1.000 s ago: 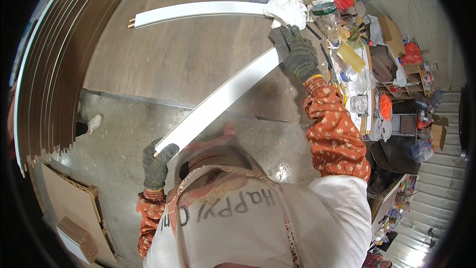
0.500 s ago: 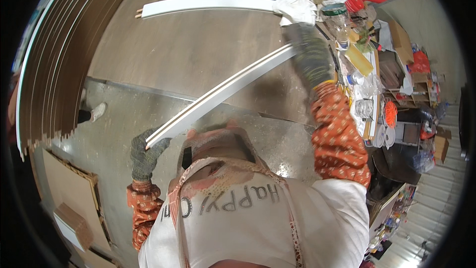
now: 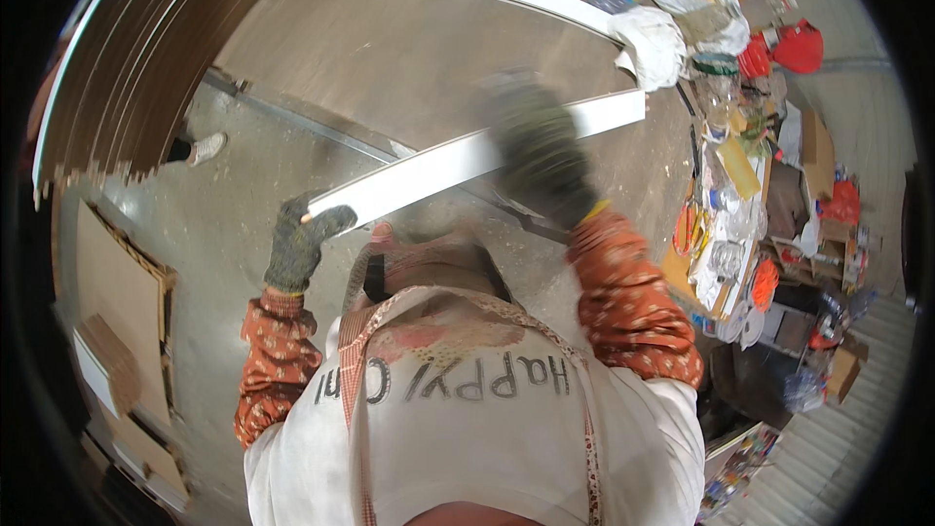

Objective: The person wipes white wooden boards with a cloth, applies liquid to the cloth from a bottle, uses a yellow sponge on the board edges, and scrapes wooden dowels at the ends of the boards with a small tool before stacking them.

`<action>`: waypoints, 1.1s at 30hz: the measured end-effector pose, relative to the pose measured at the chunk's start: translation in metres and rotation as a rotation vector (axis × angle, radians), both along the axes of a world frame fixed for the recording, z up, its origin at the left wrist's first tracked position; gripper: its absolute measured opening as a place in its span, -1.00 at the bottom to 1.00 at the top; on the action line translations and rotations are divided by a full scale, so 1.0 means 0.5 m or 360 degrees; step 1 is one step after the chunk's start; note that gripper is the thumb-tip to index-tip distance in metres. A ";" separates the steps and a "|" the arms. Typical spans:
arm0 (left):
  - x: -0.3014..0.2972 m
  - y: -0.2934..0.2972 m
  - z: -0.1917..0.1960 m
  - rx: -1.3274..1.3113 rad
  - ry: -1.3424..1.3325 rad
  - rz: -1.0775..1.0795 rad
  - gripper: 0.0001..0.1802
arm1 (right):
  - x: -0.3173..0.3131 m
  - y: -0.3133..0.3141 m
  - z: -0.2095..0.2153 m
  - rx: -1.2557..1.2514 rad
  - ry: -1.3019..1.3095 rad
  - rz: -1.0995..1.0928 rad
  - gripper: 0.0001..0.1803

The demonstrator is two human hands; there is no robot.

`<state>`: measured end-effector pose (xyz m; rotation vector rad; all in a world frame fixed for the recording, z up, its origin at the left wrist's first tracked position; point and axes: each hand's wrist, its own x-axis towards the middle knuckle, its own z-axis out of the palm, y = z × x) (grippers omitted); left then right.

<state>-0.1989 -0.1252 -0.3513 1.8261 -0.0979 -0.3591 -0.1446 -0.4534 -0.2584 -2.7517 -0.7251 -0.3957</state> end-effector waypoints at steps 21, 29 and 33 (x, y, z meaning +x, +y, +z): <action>0.018 -0.028 0.003 -0.0435 0.0130 -0.0007 -0.75 | -0.012 0.175 -0.006 -0.0269 0.0294 0.0277 -0.59; 0.027 -0.046 0.044 -0.0837 0.0526 0.0207 -0.65 | 0.022 0.053 0.024 -0.0500 0.0026 0.0527 -0.48; 0.072 -0.048 0.039 -0.0962 0.0605 0.0121 -0.57 | -0.005 -0.103 -0.041 -0.0619 0.0108 0.0041 -0.47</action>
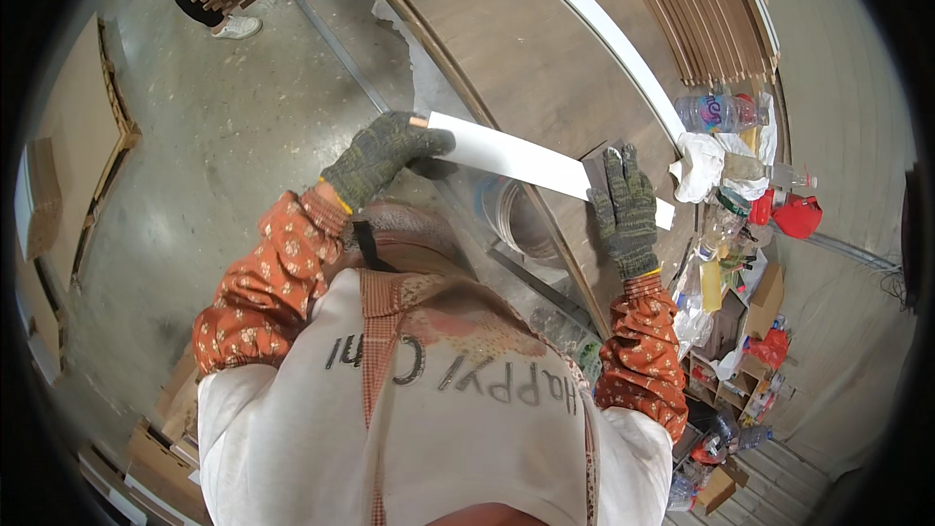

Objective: The person wipes white wooden boards with a cloth, applies liquid to the cloth from a bottle, uses a yellow sponge on the board edges, and scrapes wooden dowels at the ends of the boards with a small tool before stacking them.

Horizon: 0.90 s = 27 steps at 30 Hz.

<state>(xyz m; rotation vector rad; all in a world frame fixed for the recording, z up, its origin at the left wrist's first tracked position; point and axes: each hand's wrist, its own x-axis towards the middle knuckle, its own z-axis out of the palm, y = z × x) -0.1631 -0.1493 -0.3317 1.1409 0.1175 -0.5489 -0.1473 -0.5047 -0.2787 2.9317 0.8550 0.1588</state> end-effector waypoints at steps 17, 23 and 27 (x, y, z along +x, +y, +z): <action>0.115 0.018 -0.053 0.0671 -0.0796 0.0197 -0.68 | 0.000 0.058 -0.002 -0.0039 0.0014 -0.0439 -0.30; 0.179 -0.026 -0.014 0.1899 -0.1218 0.0065 -0.65 | -0.022 0.027 -0.021 -0.0096 -0.0155 -0.0341 -0.33; 0.196 -0.042 0.046 0.2199 -0.0997 0.0053 -0.64 | -0.031 0.021 -0.027 -0.0092 -0.0118 -0.0538 -0.32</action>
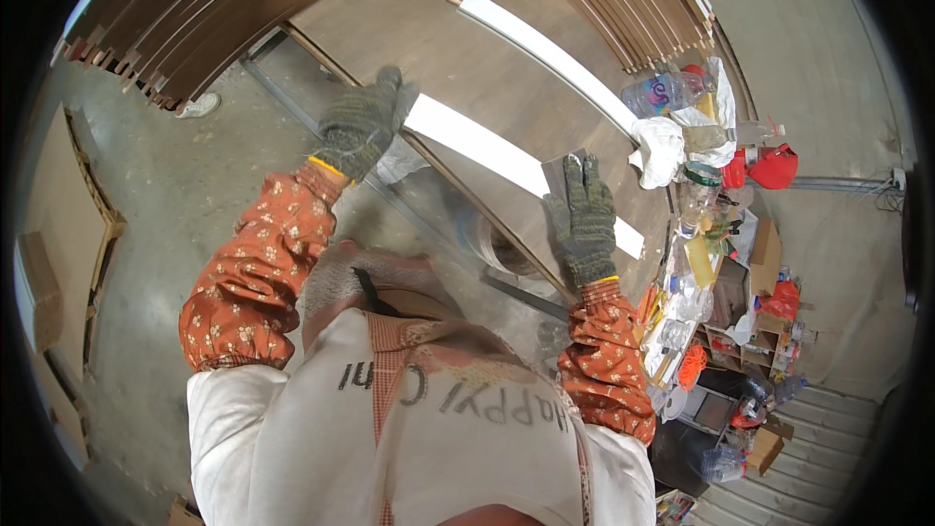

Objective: The person wipes white wooden boards with a cloth, applies liquid to the cloth from a bottle, uses a yellow sponge on the board edges, and scrapes wooden dowels at the ends of the boards with a small tool before stacking them.

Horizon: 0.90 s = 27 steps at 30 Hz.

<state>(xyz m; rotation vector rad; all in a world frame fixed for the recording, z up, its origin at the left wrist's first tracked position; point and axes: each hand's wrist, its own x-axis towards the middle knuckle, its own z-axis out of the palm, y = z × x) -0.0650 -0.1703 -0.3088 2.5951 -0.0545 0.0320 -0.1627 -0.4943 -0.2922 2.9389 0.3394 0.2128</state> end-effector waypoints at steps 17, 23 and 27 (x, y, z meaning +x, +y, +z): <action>-0.024 -0.015 -0.004 -0.0146 -0.1297 -0.0341 -0.73 | -0.038 -0.110 0.004 0.0088 -0.0130 0.0126 -0.33; -0.093 -0.119 -0.027 0.0246 -0.1007 -0.0571 -0.53 | 0.010 0.004 0.050 0.0053 -0.0140 0.0420 -0.43; -0.107 -0.136 -0.028 0.0463 -0.0871 -0.0551 -0.42 | 0.078 0.086 0.071 0.0042 -0.0186 0.0613 -0.64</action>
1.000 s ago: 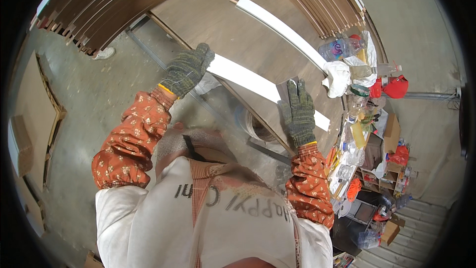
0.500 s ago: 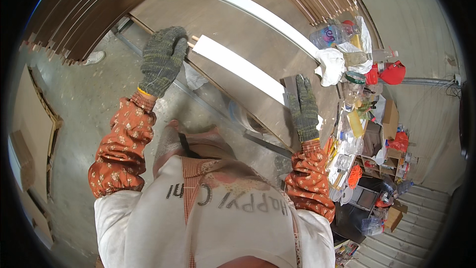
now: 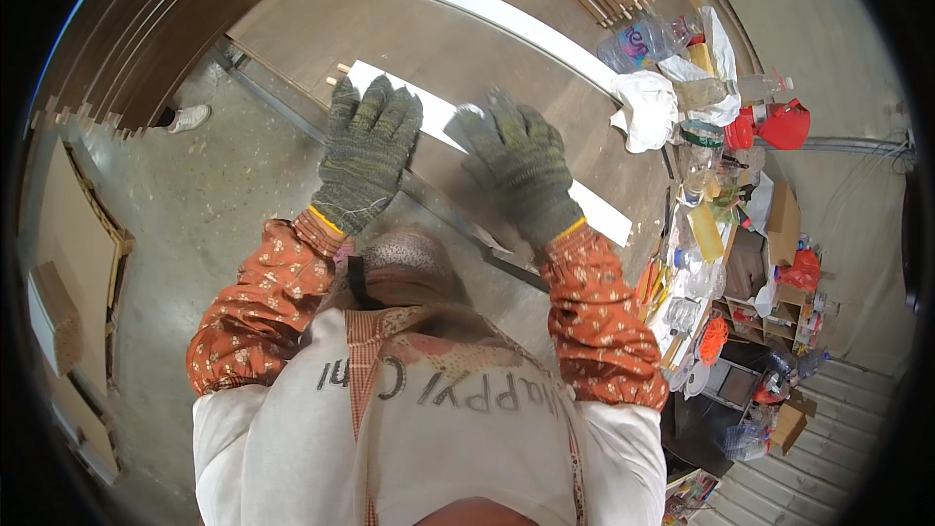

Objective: The person wipes white wooden boards with a cloth, applies liquid to the cloth from a bottle, uses a yellow sponge on the board edges, and scrapes wooden dowels at the ends of the boards with a small tool before stacking them.

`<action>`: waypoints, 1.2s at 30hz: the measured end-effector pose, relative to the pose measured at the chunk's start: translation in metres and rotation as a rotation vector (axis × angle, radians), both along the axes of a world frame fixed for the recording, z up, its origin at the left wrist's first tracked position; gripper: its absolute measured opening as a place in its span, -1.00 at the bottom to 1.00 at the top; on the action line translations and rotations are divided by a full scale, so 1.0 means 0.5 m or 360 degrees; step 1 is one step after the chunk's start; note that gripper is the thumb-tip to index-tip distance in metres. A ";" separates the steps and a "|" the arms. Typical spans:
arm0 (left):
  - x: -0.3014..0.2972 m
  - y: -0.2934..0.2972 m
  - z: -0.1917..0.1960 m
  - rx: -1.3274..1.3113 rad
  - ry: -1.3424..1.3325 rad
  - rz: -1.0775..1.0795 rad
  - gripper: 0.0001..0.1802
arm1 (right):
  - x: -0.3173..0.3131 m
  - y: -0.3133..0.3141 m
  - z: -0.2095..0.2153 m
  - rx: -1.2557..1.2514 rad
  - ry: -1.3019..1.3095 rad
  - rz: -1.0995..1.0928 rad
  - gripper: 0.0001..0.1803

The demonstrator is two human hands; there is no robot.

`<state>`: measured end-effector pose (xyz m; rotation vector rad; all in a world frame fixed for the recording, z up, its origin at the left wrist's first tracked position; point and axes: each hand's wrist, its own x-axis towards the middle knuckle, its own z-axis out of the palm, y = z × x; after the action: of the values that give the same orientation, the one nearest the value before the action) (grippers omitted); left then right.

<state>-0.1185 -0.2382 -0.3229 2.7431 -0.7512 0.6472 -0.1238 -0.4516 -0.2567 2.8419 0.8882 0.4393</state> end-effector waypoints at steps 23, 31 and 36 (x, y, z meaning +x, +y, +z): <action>-0.014 -0.026 0.007 0.0231 -0.0063 0.0216 -0.46 | 0.043 -0.024 -0.020 -0.0009 0.0529 0.0182 -0.42; -0.025 -0.032 0.019 0.0208 0.0064 0.0313 -0.36 | 0.005 -0.052 0.021 -0.0066 0.0629 0.0079 -0.45; -0.027 -0.041 0.019 0.0275 0.0014 0.0377 -0.41 | 0.033 -0.051 -0.026 0.0270 0.0277 0.0321 -0.49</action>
<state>-0.1321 -0.2588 -0.3134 3.0217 -0.5052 0.6421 -0.1071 -0.4770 -0.2696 2.9927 1.2330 0.3053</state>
